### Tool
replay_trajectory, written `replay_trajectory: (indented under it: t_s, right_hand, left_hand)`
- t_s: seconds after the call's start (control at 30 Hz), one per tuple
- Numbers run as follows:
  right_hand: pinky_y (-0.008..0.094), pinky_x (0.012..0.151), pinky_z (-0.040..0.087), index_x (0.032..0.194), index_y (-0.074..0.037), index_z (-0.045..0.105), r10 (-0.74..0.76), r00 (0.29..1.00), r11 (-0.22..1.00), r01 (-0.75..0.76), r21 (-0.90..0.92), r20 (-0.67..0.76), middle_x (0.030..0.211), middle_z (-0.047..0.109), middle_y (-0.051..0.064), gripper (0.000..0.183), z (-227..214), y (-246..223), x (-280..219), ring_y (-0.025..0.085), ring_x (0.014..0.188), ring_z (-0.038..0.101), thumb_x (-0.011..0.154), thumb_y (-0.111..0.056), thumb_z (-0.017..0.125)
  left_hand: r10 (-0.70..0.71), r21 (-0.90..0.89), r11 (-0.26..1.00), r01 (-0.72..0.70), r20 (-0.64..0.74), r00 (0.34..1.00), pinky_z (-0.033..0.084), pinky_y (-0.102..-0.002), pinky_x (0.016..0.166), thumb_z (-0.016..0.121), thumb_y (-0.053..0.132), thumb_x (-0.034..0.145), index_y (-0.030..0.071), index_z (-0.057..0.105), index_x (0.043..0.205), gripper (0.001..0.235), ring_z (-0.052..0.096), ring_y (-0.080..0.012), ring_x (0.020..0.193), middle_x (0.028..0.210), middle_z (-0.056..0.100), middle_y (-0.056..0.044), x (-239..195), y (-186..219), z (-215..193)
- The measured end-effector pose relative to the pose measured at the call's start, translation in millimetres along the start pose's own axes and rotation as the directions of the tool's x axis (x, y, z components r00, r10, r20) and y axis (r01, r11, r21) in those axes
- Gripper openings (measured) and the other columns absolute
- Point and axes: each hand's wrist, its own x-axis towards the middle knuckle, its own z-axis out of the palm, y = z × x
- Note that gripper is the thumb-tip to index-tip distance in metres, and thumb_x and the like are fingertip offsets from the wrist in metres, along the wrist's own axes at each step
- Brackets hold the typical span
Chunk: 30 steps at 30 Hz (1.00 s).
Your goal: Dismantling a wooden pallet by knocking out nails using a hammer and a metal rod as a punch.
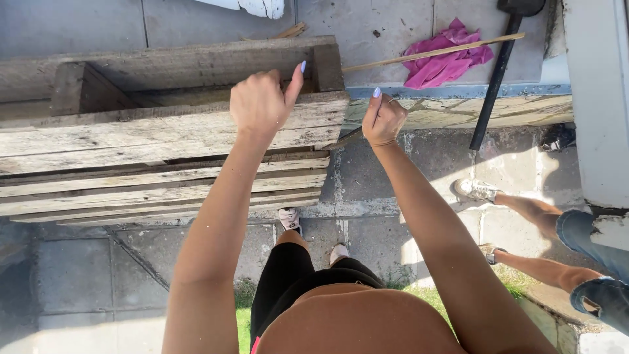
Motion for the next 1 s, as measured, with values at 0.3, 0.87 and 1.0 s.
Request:
replay_trajectory:
  t_s: [0.3,0.87,1.0]
  right_hand:
    - [0.034,0.044,0.015,0.057,-0.005,0.042,-0.022,0.990,0.998,0.030,0.057,-0.136,0.048,0.031,0.004,0.051,5.2,11.8,-8.9,0.018,0.038,0.023,0.108,-0.011,0.040]
    - [0.029,0.039,0.018,0.057,-0.010,0.045,-0.016,0.997,0.998,0.011,-0.067,-0.073,0.048,0.037,0.000,0.051,-5.8,9.4,2.7,0.013,0.037,0.033,0.107,-0.014,0.039]
    - [0.031,0.040,0.019,0.057,-0.010,0.042,0.037,0.994,0.999,-0.041,-0.033,-0.101,0.048,0.036,0.001,0.050,0.5,10.9,0.1,0.015,0.037,0.030,0.107,-0.014,0.042]
  left_hand:
    - [-0.008,0.028,1.000,0.008,0.014,1.000,0.024,-0.032,0.032,0.049,0.067,0.110,0.018,0.040,0.051,0.078,0.035,-0.0169,0.032,0.041,0.034,0.003,-7.1,1.0,11.2]
    - [-0.064,0.050,0.997,0.057,0.144,0.988,0.032,-0.040,0.035,0.045,0.067,0.116,0.014,0.044,0.052,0.084,0.044,-0.0307,0.038,0.045,0.040,-0.004,1.9,-11.4,21.0]
    - [-0.063,0.054,0.997,0.056,0.135,0.989,0.029,-0.036,0.035,0.045,0.067,0.115,0.016,0.045,0.052,0.081,0.040,-0.0263,0.036,0.044,0.038,-0.002,0.5,-10.8,19.7]
